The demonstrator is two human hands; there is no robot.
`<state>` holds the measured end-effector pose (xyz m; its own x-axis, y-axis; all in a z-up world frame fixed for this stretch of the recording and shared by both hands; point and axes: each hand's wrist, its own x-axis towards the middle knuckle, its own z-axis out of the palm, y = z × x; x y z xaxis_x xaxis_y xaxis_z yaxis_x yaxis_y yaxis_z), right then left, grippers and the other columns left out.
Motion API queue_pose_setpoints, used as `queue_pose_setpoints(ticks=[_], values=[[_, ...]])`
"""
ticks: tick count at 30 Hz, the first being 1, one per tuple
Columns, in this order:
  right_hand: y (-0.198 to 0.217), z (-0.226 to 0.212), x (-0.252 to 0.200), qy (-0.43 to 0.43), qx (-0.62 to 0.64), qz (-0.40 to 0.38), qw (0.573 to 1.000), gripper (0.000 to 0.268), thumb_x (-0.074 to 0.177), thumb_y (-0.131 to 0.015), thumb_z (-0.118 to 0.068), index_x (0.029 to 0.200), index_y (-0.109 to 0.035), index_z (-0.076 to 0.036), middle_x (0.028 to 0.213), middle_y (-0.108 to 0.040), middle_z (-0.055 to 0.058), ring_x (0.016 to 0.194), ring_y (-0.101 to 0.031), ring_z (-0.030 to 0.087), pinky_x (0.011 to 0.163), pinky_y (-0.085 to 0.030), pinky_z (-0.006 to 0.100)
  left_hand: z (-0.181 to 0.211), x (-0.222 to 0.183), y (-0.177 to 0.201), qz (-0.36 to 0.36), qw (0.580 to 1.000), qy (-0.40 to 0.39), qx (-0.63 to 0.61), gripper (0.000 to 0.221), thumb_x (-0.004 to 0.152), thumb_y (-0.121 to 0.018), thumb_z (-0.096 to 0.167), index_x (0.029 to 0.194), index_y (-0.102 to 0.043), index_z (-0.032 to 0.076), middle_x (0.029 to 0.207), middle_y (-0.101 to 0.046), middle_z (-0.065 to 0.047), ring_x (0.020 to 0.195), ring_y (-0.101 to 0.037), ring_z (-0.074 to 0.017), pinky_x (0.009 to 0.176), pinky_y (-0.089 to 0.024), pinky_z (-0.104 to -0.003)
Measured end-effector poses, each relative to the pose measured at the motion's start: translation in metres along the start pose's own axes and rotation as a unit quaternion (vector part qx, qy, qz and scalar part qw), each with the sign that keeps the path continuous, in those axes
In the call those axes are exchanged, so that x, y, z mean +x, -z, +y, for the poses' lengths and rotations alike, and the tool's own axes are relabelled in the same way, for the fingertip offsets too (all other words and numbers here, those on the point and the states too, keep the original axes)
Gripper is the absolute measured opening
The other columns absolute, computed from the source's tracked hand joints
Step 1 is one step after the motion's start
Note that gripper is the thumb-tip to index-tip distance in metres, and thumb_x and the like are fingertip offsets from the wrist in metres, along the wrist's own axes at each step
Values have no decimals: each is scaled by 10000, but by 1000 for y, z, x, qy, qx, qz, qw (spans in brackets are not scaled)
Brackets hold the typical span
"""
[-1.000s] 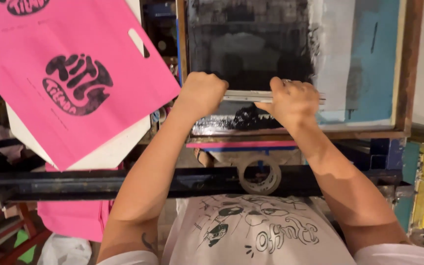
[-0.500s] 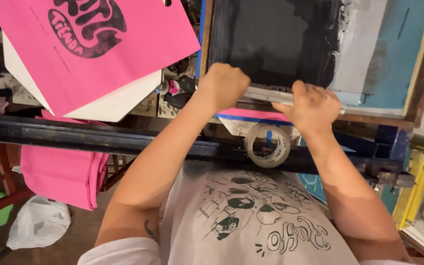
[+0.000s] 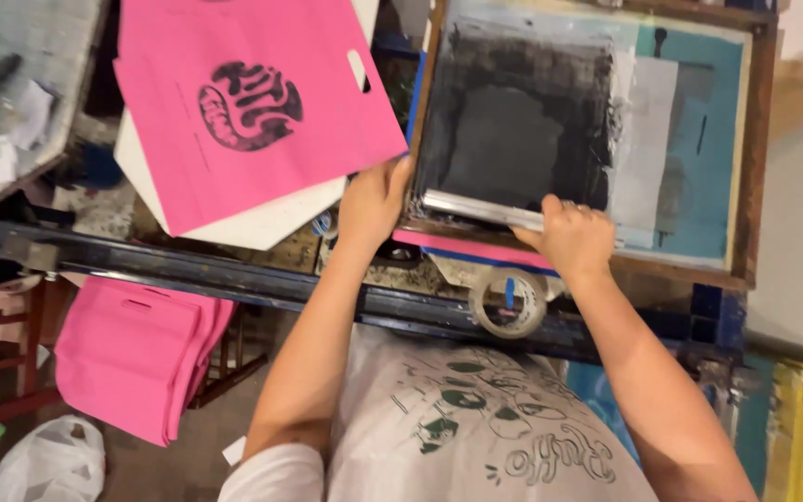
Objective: Screen printing a black logo onto pink plastic bags using a manual screen printing press and squeegee.
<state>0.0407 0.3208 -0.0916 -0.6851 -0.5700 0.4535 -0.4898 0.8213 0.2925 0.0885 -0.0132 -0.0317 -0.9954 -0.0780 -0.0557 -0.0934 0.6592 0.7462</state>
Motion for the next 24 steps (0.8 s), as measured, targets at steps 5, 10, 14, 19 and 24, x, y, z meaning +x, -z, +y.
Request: queue_pose_setpoints(ticks=[5, 10, 14, 19, 24], values=[[2, -1, 0, 17, 17, -20, 1000, 682, 692, -687, -863, 778, -601, -192, 611, -599, 35, 596, -680, 266, 582, -520, 400, -44, -20, -26, -71, 973, 209, 63, 685, 1040, -437, 584, 1048, -744, -28, 995, -747, -304, 1068, -713, -491, 917, -563, -581], [6, 2, -5, 1, -41, -80, 996, 854, 820, -843, -917, 704, -368, -217, 530, -326, -81, 468, -285, 75, 453, -192, 268, -51, -18, -46, -129, 955, 256, -72, 775, 994, -283, 659, 724, -698, 63, 697, -766, -115, 560, -728, -244, 748, -595, -416], [0, 3, -9, 2, -50, -69, 996, 824, 819, -839, -913, 721, -393, -227, 532, -340, -78, 468, -347, 95, 462, -229, 276, -38, -25, -38, -97, 945, 278, -145, 885, 907, -284, 747, 857, -736, -12, 761, -777, -172, 619, -746, -259, 748, -613, -392], [1, 4, -10, 6, -46, -81, 996, 839, 861, -822, -923, 733, -380, -222, 522, -299, -76, 467, -267, 81, 455, -206, 270, -51, -24, -54, -73, 959, 240, -133, 826, 962, -186, 717, 674, -616, 73, 716, -755, -143, 648, -728, -256, 715, -579, -429], [39, 14, 29, -9, -60, -80, 995, 866, 806, -548, -1099, 701, -456, -245, 525, -436, -68, 480, -496, 128, 440, -288, 294, -43, -15, -38, -44, 964, 246, -84, 937, 1004, -121, 641, 558, -735, 92, 551, -706, -86, 722, -751, -303, 855, -538, -438]])
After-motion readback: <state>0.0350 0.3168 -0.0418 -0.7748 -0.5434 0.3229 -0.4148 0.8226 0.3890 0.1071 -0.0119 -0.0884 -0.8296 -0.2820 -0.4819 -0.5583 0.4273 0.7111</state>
